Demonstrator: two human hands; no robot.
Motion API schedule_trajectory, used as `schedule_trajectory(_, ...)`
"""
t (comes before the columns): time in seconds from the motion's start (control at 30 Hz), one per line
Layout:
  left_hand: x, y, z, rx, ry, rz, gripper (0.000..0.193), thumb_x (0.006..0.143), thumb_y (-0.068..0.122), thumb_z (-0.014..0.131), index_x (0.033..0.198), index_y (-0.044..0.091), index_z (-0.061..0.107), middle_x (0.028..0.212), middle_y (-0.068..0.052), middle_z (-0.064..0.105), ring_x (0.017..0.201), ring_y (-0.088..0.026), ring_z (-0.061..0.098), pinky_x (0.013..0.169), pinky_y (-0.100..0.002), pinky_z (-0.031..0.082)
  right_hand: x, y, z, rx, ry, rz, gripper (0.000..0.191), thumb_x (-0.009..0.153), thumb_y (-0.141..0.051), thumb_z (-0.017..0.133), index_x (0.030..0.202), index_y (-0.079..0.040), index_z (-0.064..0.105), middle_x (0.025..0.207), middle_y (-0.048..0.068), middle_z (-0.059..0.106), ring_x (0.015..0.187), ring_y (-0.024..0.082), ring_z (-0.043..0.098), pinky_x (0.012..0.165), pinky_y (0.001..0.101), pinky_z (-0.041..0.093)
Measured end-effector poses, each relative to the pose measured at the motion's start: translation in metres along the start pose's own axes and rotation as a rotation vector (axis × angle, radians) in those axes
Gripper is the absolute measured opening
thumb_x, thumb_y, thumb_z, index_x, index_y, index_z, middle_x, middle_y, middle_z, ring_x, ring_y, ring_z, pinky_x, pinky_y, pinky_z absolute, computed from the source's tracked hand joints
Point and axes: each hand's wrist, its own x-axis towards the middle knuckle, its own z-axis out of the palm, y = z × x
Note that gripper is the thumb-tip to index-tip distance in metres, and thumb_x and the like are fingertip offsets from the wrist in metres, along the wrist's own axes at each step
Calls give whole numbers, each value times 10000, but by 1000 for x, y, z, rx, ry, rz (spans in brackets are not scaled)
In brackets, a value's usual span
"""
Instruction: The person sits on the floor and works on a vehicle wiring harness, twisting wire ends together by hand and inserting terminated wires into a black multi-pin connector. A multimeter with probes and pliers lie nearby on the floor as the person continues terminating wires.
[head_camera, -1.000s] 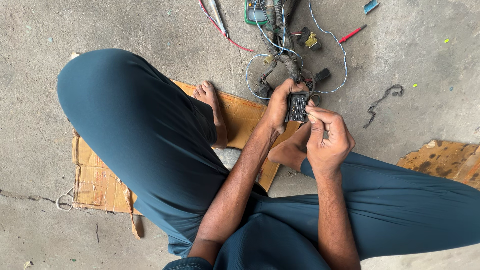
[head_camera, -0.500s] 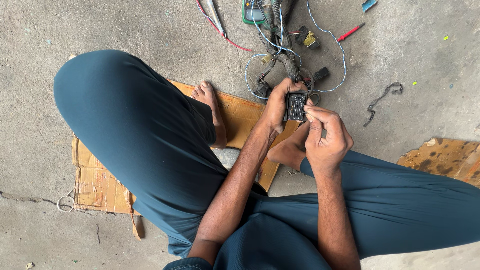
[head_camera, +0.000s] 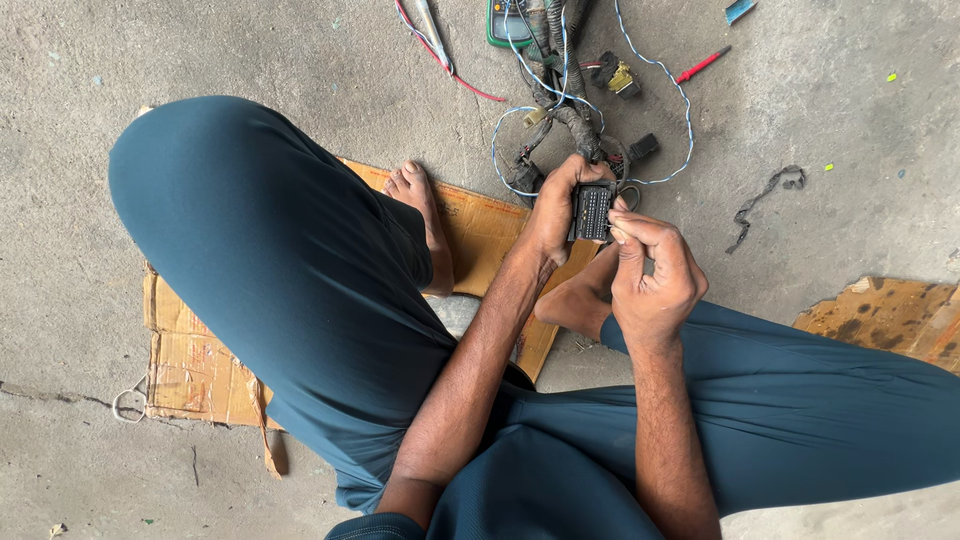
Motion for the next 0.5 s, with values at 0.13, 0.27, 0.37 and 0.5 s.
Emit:
schedule_trajectory(0.13,-1,1,0,25,22,9,336,963,347,481,928,49,632,810,-15,608,695,-120,612,600,-290,510,3,0,0,-4,-4,-24,78,1039,91,657,1104,48,647,1152,171,734,1128,269,749,932,339,655)
schedule_trajectory(0.27,0,-1,-1,6,12,15,316,973,340,490,929,53,615,811,-7,586,693,-118,597,596,-296,508,1,-2,1,-39,0,-29,92,1037,98,655,1116,50,652,1148,169,732,1112,271,751,929,342,659)
schedule_trajectory(0.37,1,-2,-2,-1,-5,17,296,974,322,501,930,49,608,821,-13,585,707,-126,602,610,-296,508,1,-2,1,-33,8,-23,95,1040,99,655,1119,46,654,1151,165,732,1113,272,752,934,342,658)
schedule_trajectory(0.5,0,1,-1,5,5,40,303,970,325,489,923,52,611,820,-23,601,712,-131,615,614,-293,514,3,-2,2,-107,-11,-64,88,1019,78,690,1092,34,668,1120,160,736,1088,269,754,915,347,641)
